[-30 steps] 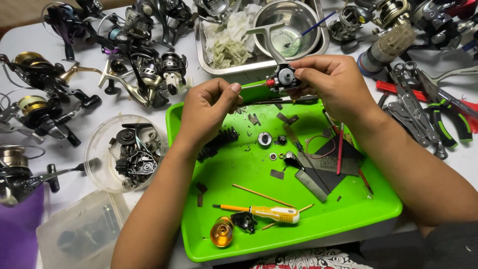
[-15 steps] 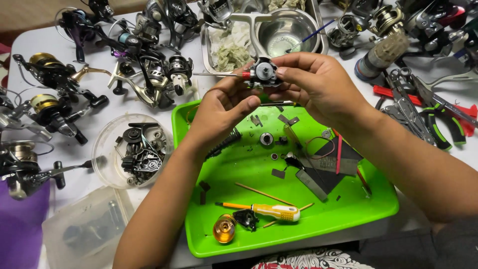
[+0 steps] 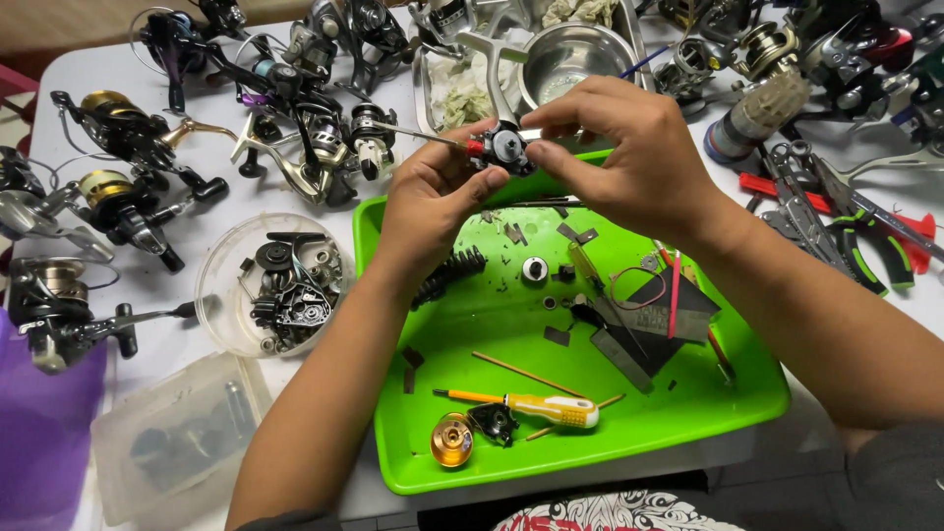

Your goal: Repairing and assembling internal components of a fishing reel using a screwdriver and lubricant.

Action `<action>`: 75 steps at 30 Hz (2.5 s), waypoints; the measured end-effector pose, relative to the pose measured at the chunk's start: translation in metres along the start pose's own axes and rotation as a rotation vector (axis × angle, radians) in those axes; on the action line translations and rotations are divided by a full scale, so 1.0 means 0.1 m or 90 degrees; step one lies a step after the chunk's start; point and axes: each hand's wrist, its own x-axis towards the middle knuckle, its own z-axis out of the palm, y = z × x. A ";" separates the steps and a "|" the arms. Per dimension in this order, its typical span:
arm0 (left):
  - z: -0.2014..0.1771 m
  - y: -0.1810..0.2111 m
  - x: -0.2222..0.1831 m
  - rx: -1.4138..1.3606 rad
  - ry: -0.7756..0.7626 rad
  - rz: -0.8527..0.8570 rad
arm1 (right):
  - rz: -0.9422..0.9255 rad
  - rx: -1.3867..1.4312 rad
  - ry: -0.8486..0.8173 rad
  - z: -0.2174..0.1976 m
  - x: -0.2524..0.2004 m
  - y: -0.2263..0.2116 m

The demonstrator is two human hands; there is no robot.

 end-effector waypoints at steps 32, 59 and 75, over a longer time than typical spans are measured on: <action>-0.09 -0.04 0.05 -0.056 0.118 0.047 | 0.427 0.248 -0.158 -0.19 -0.13 0.35; -0.08 0.04 -0.01 0.030 0.101 0.075 | 0.101 -0.139 -0.274 -0.32 -0.11 0.48; -0.08 0.05 -0.02 0.085 0.146 0.009 | 0.208 -0.448 -0.401 -0.09 0.61 1.68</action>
